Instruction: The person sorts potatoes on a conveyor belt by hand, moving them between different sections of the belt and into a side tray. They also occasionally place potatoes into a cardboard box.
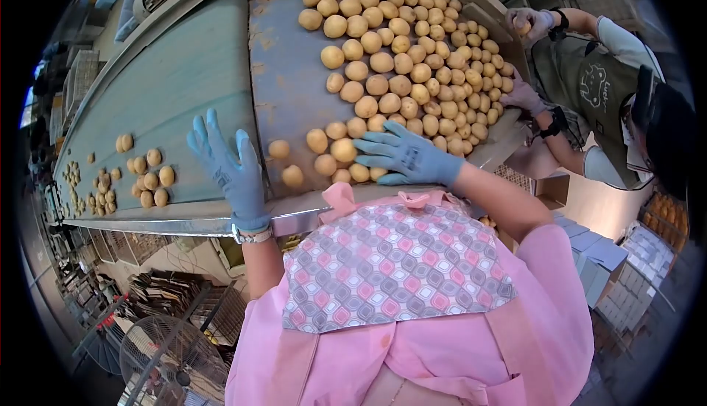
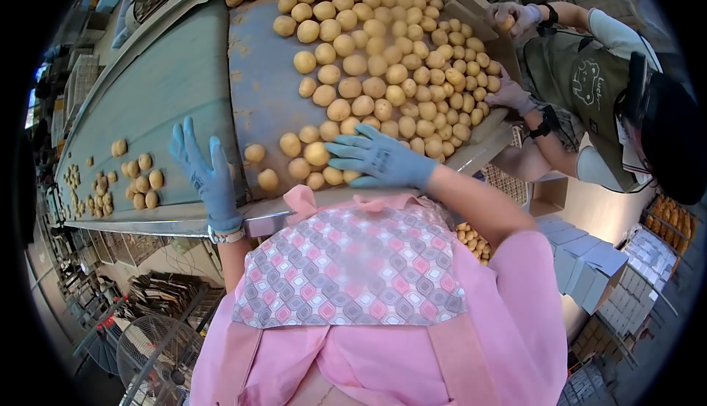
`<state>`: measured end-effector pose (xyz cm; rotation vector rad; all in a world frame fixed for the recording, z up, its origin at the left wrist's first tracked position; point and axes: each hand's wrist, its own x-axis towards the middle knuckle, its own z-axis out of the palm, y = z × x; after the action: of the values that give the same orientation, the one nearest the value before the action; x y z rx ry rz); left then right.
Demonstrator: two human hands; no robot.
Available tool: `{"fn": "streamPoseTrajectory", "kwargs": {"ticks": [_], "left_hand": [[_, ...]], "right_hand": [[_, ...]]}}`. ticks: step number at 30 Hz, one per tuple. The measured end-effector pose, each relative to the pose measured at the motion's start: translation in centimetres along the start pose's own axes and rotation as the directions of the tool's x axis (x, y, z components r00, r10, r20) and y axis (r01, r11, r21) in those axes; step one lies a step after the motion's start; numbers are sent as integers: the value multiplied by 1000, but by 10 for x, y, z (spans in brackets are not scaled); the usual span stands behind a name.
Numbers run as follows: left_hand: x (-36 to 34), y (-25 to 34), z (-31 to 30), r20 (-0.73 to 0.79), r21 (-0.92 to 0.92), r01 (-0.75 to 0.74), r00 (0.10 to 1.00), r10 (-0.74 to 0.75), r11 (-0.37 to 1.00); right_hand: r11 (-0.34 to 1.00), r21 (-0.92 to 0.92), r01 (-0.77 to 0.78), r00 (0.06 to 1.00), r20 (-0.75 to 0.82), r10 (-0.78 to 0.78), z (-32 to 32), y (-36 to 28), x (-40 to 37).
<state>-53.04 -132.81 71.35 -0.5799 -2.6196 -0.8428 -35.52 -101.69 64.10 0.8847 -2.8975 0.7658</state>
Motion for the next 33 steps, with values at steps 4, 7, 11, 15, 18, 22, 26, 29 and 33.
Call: {"fn": "streamPoseTrajectory", "kwargs": {"ticks": [4,7,11,15,18,22,26,29,33], "left_hand": [[3,-2,-4,5,12,-20,1000,20,1000],[3,-8,-10,-10,-2,24,1000,-24,1000],[5,-14,-18,-45,-3,42,998,-42,999],[9,-8,-20,-48,-37,81,995,-83,996],[15,-9,-21,-37,-48,53,998,-54,997],[16,0,-27,-39,-45,50,998,-52,998],[15,-13,-32,-57,-79,52,997,-57,995],[14,-22,-36,-70,-47,74,995,-77,996],[18,-25,-42,-72,-95,74,994,-81,993]], "right_hand": [[944,-310,108,962,-207,-178,20,59,105],[915,-359,-185,932,-358,48,-26,113,172],[812,-123,-570,475,-856,204,-54,209,181],[383,98,-918,175,-768,615,-17,202,156],[525,-88,-847,410,-737,538,11,143,162],[928,-123,-351,851,-456,261,2,42,127],[988,-85,-126,976,-192,108,1,-25,65],[994,-55,-96,993,-68,92,0,-28,31],[976,-131,-171,985,-40,168,-12,-35,8]]}}
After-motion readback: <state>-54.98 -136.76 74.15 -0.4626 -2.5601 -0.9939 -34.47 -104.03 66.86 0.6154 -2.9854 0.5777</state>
